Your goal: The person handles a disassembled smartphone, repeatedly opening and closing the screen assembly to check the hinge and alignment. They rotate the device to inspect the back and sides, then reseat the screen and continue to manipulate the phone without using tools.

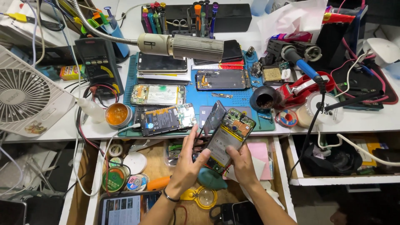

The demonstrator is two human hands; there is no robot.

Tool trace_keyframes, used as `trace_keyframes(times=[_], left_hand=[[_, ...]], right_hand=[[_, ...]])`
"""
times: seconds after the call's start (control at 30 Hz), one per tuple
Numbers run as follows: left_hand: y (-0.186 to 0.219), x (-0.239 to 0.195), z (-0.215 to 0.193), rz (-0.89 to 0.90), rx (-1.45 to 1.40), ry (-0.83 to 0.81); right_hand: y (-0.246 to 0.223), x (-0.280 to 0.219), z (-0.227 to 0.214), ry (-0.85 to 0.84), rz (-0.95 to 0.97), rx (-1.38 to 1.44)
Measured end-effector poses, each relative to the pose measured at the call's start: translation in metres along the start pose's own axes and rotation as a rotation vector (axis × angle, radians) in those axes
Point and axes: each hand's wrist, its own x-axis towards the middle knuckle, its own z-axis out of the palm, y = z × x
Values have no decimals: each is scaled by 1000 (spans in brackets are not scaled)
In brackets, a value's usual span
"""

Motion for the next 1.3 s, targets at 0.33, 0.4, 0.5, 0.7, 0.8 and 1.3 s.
trace_keyframes(times=[0.33, 0.4, 0.5, 0.7, 0.8, 1.3], left_hand=[[-16, -4, 18, 192, 189, 8], [-11, -5, 20, 172, 193, 6], [-13, -5, 21, 203, 198, 11], [-10, -7, 23, 202, 185, 12], [-6, -8, 23, 173, 211, 8], [-4, -8, 19, 161, 313, 72]], right_hand=[[7, 0, -4, -193, -333, -6], [8, -1, -4, -167, -409, -149], [14, 1, -7, -200, -426, -163], [17, 1, -8, -249, -453, -186], [14, 0, -8, -243, -464, -201], [11, -1, -9, -415, -489, -152]])
